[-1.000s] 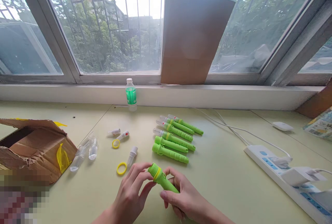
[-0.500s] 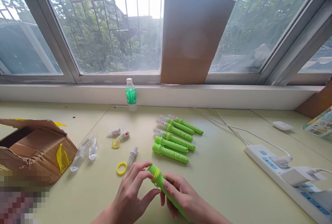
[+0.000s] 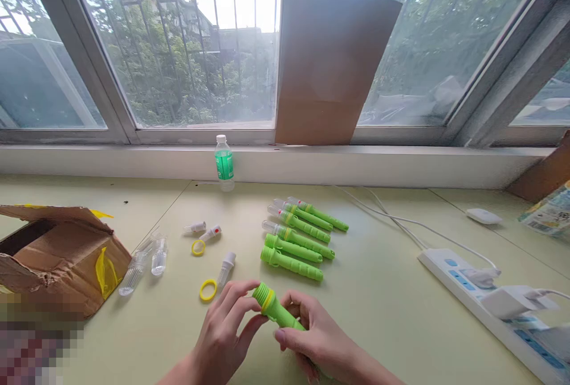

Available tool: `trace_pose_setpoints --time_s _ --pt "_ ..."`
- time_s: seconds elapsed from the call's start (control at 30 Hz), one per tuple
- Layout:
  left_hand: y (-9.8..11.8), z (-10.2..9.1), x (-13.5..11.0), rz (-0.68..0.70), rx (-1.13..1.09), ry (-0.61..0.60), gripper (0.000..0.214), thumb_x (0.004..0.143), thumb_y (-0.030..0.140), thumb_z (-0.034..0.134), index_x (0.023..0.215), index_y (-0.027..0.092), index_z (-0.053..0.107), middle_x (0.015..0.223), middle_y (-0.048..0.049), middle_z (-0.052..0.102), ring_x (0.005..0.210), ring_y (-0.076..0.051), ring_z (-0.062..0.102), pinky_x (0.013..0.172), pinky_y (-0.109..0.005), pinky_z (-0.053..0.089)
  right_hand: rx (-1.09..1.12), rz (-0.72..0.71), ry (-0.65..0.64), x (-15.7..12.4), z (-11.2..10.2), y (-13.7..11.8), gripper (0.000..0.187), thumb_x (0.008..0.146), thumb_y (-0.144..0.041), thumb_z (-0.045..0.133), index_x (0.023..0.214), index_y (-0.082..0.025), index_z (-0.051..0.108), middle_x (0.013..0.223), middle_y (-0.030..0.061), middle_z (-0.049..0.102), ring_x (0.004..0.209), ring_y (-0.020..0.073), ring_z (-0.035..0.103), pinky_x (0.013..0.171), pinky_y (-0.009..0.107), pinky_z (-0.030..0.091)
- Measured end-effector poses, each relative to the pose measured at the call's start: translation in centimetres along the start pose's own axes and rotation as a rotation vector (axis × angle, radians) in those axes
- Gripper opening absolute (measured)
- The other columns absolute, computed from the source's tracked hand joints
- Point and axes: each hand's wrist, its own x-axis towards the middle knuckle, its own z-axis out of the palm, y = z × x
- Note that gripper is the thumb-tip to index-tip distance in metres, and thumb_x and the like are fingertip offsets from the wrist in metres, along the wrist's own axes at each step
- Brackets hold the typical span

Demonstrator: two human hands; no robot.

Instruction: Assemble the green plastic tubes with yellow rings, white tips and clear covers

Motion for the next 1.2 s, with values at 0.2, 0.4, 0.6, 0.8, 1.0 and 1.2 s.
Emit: trace_pose_setpoints --time_s 0.2,0.4,0.6,0.8,1.0,1.2 --pt "0.0 0.0 -0.1 -0.006 -0.016 -0.011 0.026 0.078 0.004 0.063 0.098 0.018 0.054 0.105 -0.0102 0.061 0.097 -0.019 0.061 0.078 -0.031 0.053 0.006 -0.096 -0.026 0.0 0.1 0.5 0.027 0.084 -0.041 0.057 0.082 -0.015 0.053 0.069 -0.0014 0.060 0.035 0.0039 0.046 0.033 0.015 0.032" --pt "0.1 -0.2 0.0 -0.013 -0.019 -0.023 0.024 0.079 0.001 0.059 0.097 0.018 0.054 0.105 -0.0097 0.061 0.097 -0.017 0.061 0.080 -0.029 0.052 -0.012 -0.136 -0.059 -0.1 0.2 0.3 0.038 0.089 -0.050 0.049 0.083 -0.013 0.056 0.072 0.0011 0.060 0.041 0.0049 0.049 0.038 0.016 0.033" --pt "0.1 -0.2 0.2 -0.001 -0.023 0.003 0.023 0.078 0.001 0.061 0.095 0.017 0.055 0.104 -0.0092 0.062 0.095 -0.017 0.061 0.078 -0.028 0.052 -0.016 -0.118 -0.095 -0.1 0.3 0.5 0.044 0.091 -0.055 0.043 0.091 -0.014 0.055 0.072 0.0016 0.061 0.041 0.0048 0.047 0.039 0.016 0.033" --pt "0.1 -0.2 -0.1 0.004 -0.021 0.009 0.022 0.078 0.003 0.063 0.091 0.018 0.055 0.103 -0.0090 0.062 0.092 -0.017 0.061 0.075 -0.028 0.052 -0.037 -0.052 -0.086 0.1 -0.1 0.8 0.042 0.090 -0.055 0.042 0.088 -0.015 0.053 0.061 -0.0020 0.058 0.030 0.0031 0.038 0.029 0.015 0.025" --pt "-0.1 -0.1 -0.1 0.005 -0.009 0.004 0.021 0.077 0.004 0.064 0.089 0.018 0.054 0.103 -0.0091 0.061 0.092 -0.017 0.061 0.076 -0.029 0.052 -0.088 0.011 -0.051 -0.3 0.0 -0.4 0.026 0.081 -0.033 0.060 0.099 -0.018 0.049 0.062 -0.0055 0.060 0.030 0.0027 0.040 0.029 0.013 0.029" --pt "-0.1 0.1 -0.1 -0.008 0.012 0.023 0.018 0.078 0.006 0.063 0.076 0.018 0.049 0.100 -0.0083 0.061 0.088 -0.016 0.061 0.072 -0.028 0.052 -0.052 -0.002 -0.069 -0.2 0.1 -0.4 0.019 0.082 -0.035 0.057 0.087 -0.018 0.048 0.063 -0.0048 0.060 0.031 0.0038 0.043 0.029 0.014 0.030"
